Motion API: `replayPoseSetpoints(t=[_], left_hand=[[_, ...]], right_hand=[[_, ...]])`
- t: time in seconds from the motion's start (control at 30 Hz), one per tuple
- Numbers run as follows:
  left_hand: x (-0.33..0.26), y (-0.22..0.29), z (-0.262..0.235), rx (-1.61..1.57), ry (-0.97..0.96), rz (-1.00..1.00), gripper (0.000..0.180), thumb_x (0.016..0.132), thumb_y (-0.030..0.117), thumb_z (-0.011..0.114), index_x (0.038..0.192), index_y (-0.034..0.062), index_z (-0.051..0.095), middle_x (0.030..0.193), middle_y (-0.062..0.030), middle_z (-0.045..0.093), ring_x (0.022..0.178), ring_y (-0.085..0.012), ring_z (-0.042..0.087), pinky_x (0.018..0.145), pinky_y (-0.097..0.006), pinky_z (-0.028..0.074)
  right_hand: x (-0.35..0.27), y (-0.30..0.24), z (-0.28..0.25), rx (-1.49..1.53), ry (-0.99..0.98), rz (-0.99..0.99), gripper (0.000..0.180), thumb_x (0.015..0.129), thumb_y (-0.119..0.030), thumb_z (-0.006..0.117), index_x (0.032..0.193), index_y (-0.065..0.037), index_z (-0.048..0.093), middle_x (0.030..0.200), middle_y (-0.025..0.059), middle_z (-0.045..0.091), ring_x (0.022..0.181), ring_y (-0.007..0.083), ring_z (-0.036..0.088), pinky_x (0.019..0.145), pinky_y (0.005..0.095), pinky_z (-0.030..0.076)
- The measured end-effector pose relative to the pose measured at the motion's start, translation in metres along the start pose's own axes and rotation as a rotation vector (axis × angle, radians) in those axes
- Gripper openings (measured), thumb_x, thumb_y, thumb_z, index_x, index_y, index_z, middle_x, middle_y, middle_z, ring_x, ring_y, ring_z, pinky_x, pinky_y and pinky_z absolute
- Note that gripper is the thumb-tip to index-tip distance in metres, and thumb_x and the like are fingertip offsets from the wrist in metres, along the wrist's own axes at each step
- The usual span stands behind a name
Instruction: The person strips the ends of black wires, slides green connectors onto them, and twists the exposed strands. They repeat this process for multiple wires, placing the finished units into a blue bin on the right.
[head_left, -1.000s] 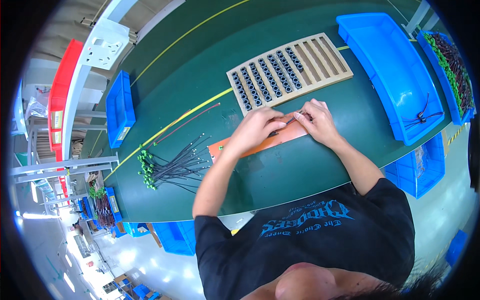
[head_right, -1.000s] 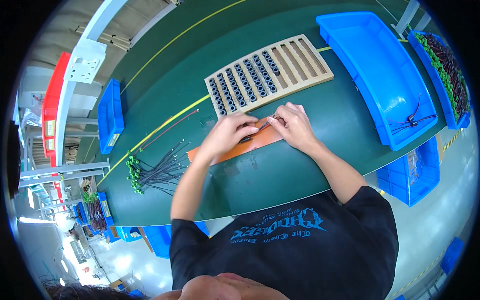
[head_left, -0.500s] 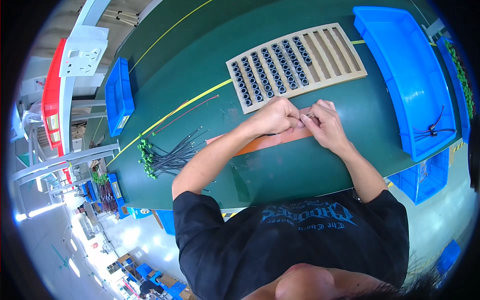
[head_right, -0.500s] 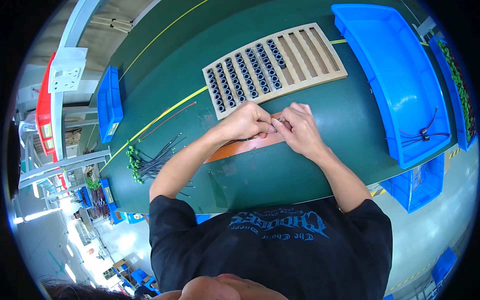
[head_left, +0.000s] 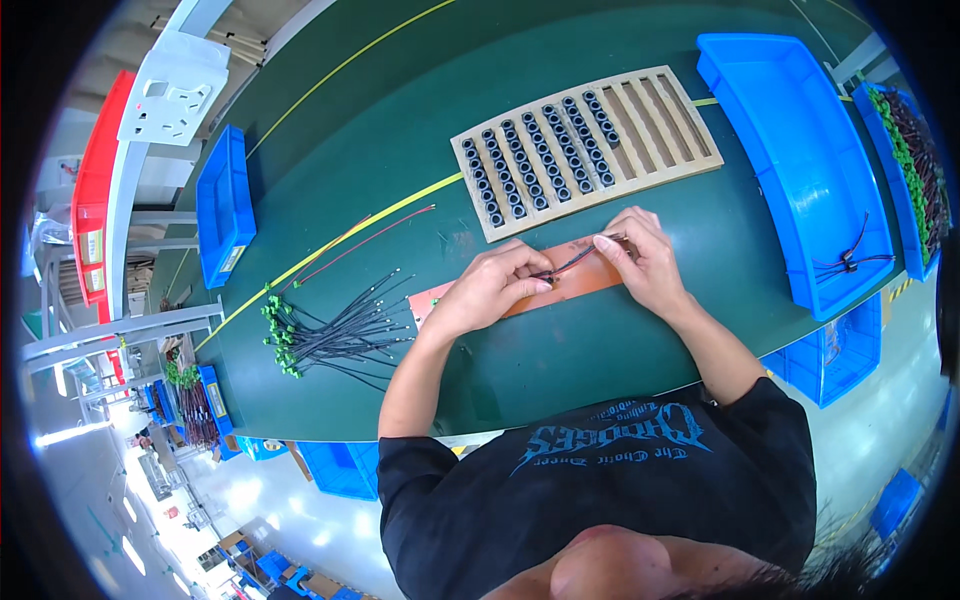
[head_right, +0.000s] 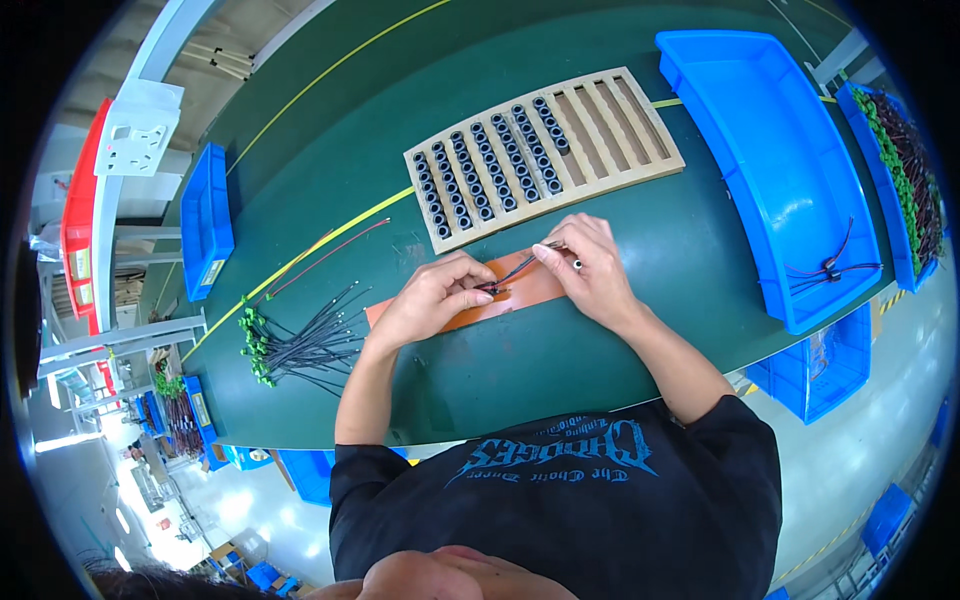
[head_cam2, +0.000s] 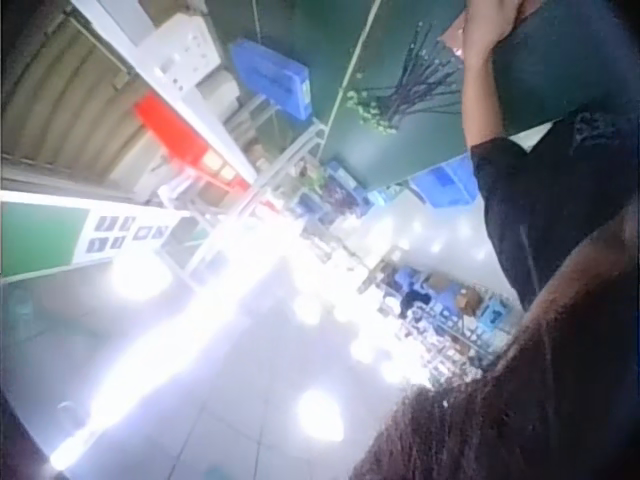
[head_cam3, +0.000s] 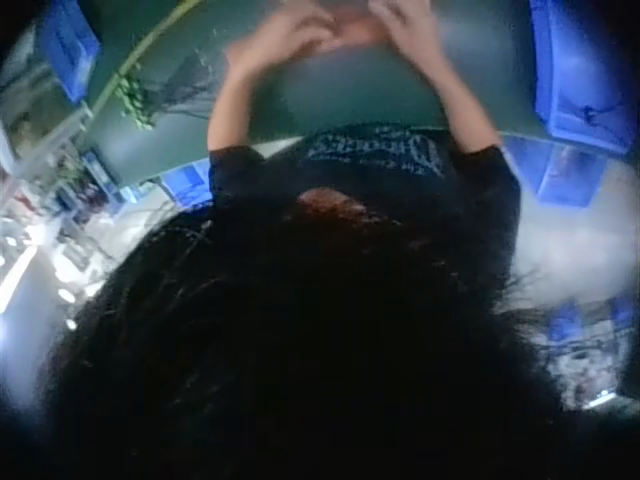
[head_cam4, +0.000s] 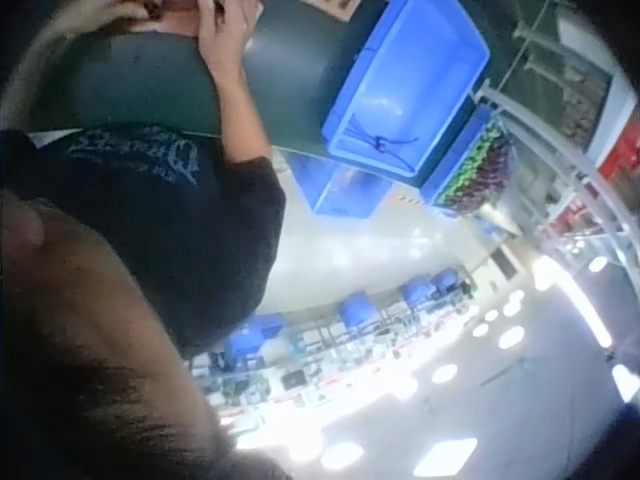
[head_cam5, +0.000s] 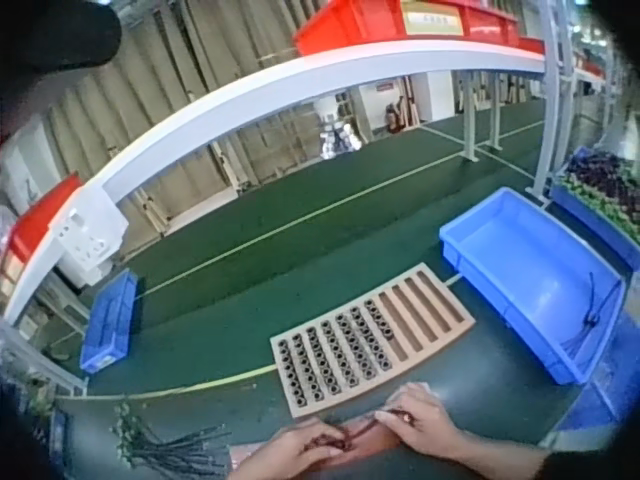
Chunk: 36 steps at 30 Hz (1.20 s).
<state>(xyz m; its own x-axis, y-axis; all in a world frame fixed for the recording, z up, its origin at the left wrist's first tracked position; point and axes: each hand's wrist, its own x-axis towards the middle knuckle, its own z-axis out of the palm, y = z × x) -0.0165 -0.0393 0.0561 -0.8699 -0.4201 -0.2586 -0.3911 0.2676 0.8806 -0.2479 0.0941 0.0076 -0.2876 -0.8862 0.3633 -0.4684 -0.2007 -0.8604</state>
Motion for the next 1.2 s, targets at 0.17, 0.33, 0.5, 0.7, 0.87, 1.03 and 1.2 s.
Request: replayPoseSetpoints(t=[0.17, 0.33, 0.5, 0.7, 0.87, 1.03, 1.2], left_hand=[[-0.009, 0.0, -0.01, -0.227, -0.056, 0.045, 0.036, 0.101, 0.011, 0.067, 0.134, -0.0013, 0.062, 0.111, -0.0072, 0.068, 0.099, -0.0147, 0.064, 0.089, -0.032, 0.053], [-0.023, 0.013, -0.024, -0.092, -0.054, 0.104, 0.037, 0.104, 0.013, 0.062, 0.137, -0.0027, 0.058, 0.11, -0.0083, 0.066, 0.1, -0.0144, 0.062, 0.091, -0.031, 0.051], [-0.045, 0.046, -0.029, -0.301, 0.057, 0.163, 0.039, 0.109, 0.019, 0.054, 0.141, -0.0026, 0.054, 0.089, -0.0006, 0.056, 0.073, -0.0066, 0.049, 0.067, -0.023, 0.042], [-0.043, 0.057, 0.004, -0.37, 0.352, 0.296, 0.035, 0.113, 0.03, 0.047, 0.134, 0.0019, 0.047, 0.082, 0.0019, 0.046, 0.063, -0.0057, 0.038, 0.059, -0.024, 0.031], [-0.033, 0.045, -0.014, -0.468, 0.408, 0.354, 0.033, 0.114, 0.034, 0.044, 0.125, 0.0037, 0.053, 0.071, 0.0051, 0.039, 0.05, -0.003, 0.028, 0.047, -0.024, 0.022], [-0.028, 0.031, 0.054, -0.817, 0.318, 0.445, 0.034, 0.114, 0.032, 0.043, 0.132, 0.0028, 0.045, 0.07, 0.0022, 0.039, 0.051, -0.0055, 0.03, 0.048, -0.024, 0.025], [-0.031, 0.046, 0.05, -0.762, 0.433, 0.364, 0.04, 0.111, 0.022, 0.052, 0.141, -0.0024, 0.047, 0.086, -0.0087, 0.058, 0.057, -0.0107, 0.046, 0.053, -0.025, 0.039]], right_hand=[[0.003, -0.031, 0.028, 0.774, 0.033, 0.262, 0.013, 0.106, -0.013, 0.06, 0.107, 0.0, 0.063, 0.11, 0.0138, 0.073, 0.1, 0.0183, 0.07, 0.087, 0.0309, 0.056], [0.029, -0.054, 0.034, 1.268, -0.064, 0.565, 0.019, 0.11, -0.018, 0.055, 0.11, 0.0, 0.062, 0.104, 0.0127, 0.072, 0.094, 0.0179, 0.069, 0.084, 0.0306, 0.056], [0.077, -0.097, 0.039, 1.284, -0.139, 0.343, 0.033, 0.113, -0.033, 0.05, 0.1, -0.003, 0.06, 0.09, 0.0062, 0.065, 0.091, 0.0198, 0.068, 0.079, 0.0336, 0.057], [0.109, -0.135, 0.051, 1.409, -0.17, 0.223, 0.028, 0.111, -0.027, 0.054, 0.098, -0.004, 0.06, 0.074, 0.0014, 0.055, 0.061, 0.0107, 0.055, 0.053, 0.0266, 0.047], [0.111, -0.131, 0.053, 1.238, -0.093, 0.112, 0.026, 0.111, -0.019, 0.055, 0.094, 0.0, 0.061, 0.07, 0.0003, 0.051, 0.059, 0.0093, 0.051, 0.053, 0.0271, 0.045], [0.106, -0.132, 0.045, 1.17, -0.238, 0.317, 0.025, 0.109, -0.018, 0.057, 0.093, 0.0, 0.064, 0.067, -0.0007, 0.053, 0.058, 0.0078, 0.055, 0.051, 0.0247, 0.047], [0.12, -0.121, 0.037, 0.849, -0.311, 0.116, 0.026, 0.108, -0.019, 0.06, 0.098, 0.002, 0.071, 0.075, 0.004, 0.069, 0.067, 0.0096, 0.064, 0.061, 0.0257, 0.053]])
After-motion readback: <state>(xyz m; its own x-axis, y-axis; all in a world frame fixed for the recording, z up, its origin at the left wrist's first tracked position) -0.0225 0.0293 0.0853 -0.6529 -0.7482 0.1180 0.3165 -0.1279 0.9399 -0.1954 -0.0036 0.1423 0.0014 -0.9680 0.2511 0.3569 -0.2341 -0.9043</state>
